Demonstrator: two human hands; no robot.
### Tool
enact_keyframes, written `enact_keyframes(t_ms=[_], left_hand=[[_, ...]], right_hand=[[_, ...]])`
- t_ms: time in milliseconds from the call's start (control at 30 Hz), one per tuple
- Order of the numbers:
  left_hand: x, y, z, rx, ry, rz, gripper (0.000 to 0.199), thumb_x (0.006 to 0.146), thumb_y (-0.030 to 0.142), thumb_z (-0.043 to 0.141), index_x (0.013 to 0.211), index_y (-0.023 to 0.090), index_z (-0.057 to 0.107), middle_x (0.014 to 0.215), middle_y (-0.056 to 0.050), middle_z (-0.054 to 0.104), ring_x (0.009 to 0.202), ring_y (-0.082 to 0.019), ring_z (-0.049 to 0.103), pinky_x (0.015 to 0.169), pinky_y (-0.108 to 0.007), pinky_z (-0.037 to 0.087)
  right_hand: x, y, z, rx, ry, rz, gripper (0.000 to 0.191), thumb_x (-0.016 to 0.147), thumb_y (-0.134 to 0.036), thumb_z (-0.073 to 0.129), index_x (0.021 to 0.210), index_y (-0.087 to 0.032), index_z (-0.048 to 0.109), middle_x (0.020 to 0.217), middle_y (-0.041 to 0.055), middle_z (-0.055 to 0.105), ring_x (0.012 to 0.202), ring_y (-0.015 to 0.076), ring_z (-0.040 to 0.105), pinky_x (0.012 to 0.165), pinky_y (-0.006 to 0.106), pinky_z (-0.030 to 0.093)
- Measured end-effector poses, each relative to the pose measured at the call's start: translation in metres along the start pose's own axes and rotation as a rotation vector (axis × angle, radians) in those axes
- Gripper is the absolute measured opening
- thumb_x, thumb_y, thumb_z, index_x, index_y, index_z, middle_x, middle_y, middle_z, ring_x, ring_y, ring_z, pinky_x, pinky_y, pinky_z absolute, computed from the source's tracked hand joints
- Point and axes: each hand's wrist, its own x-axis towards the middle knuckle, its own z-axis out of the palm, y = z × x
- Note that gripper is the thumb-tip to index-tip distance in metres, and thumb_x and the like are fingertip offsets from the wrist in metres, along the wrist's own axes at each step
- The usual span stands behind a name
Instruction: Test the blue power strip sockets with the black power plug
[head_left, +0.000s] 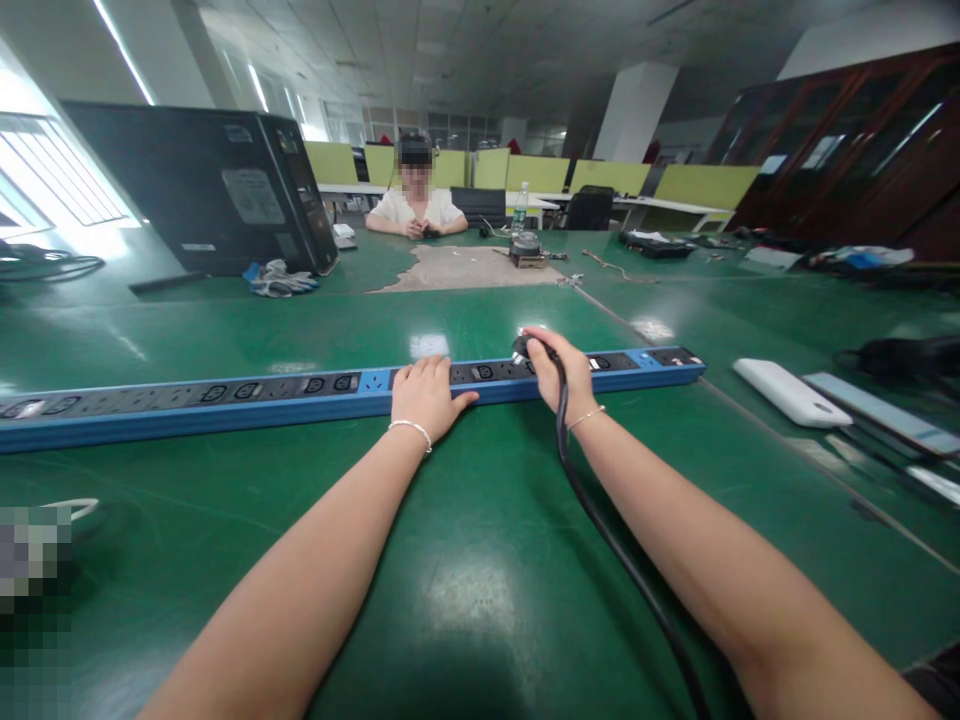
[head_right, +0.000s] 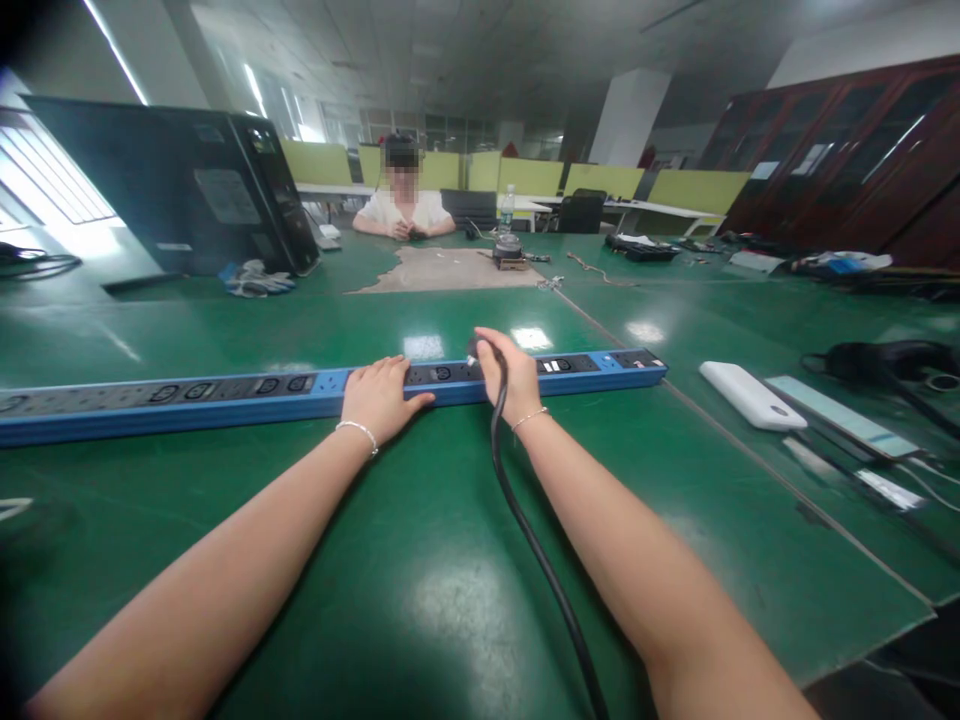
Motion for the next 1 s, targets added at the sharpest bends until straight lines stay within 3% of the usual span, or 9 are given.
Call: enact_keyframes(t_ms=[167, 300, 700, 867, 1000], left_hand=[[0.002, 0.0, -0.001, -0.041, 0.011, -0.018, 0.067, 0.075, 0.057, 0.053, 0.125, 0.012, 0.045, 0.125, -0.016, 0.057, 0.12, -0.027, 0.047, 0.099, -0.039, 0.032], [0.003, 0.001, -0.001, -0.059, 0.041, -0.043, 0.058, 0.077, 0.046, 0.053, 0.123, 0.012, 0.045, 0.12, -0.015, 0.06, 0.115, -0.025, 0.052, 0.097, -0.037, 0.034], [0.002, 0.001, -0.006, -0.064, 0.054, -0.03, 0.04, 0.091, 0.026, 0.026, 0.122, 0.011, 0.047, 0.113, -0.013, 0.064, 0.111, -0.02, 0.056, 0.095, -0.033, 0.036], [0.002, -0.001, -0.008, -0.065, 0.044, -0.018, 0.04, 0.092, 0.025, 0.025, 0.125, 0.011, 0.044, 0.113, -0.013, 0.065, 0.109, -0.019, 0.058, 0.093, -0.032, 0.038], [0.003, -0.002, -0.007, -0.11, 0.053, -0.028, 0.039, 0.092, 0.029, 0.028, 0.126, 0.017, 0.042, 0.106, -0.009, 0.068, 0.101, -0.02, 0.062, 0.089, -0.033, 0.041]], right_hand=[[-0.011, -0.026, 0.046, 0.065, -0.189, 0.013, 0.03, 0.088, -0.033, 0.046, 0.106, -0.019, 0.065, 0.106, 0.0038, 0.068, 0.101, 0.0152, 0.061, 0.094, 0.029, 0.045], [-0.012, -0.04, 0.064, -0.008, -0.276, 0.003, 0.03, 0.089, -0.028, 0.044, 0.11, -0.02, 0.064, 0.111, 0.0027, 0.066, 0.104, 0.0134, 0.06, 0.095, 0.025, 0.044], [-0.017, -0.065, 0.079, -0.338, -0.323, -0.001, 0.035, 0.092, -0.025, 0.037, 0.119, -0.02, 0.058, 0.122, 0.0033, 0.06, 0.109, 0.0158, 0.057, 0.098, 0.029, 0.042], [-0.019, -0.07, 0.081, -0.379, -0.314, 0.036, 0.036, 0.092, -0.025, 0.036, 0.12, -0.018, 0.057, 0.123, 0.0052, 0.06, 0.114, 0.0164, 0.054, 0.1, 0.03, 0.04], [-0.02, -0.072, 0.08, -0.322, -0.268, 0.097, 0.036, 0.093, -0.028, 0.035, 0.119, -0.021, 0.058, 0.119, 0.0037, 0.062, 0.106, 0.0163, 0.059, 0.096, 0.028, 0.042]])
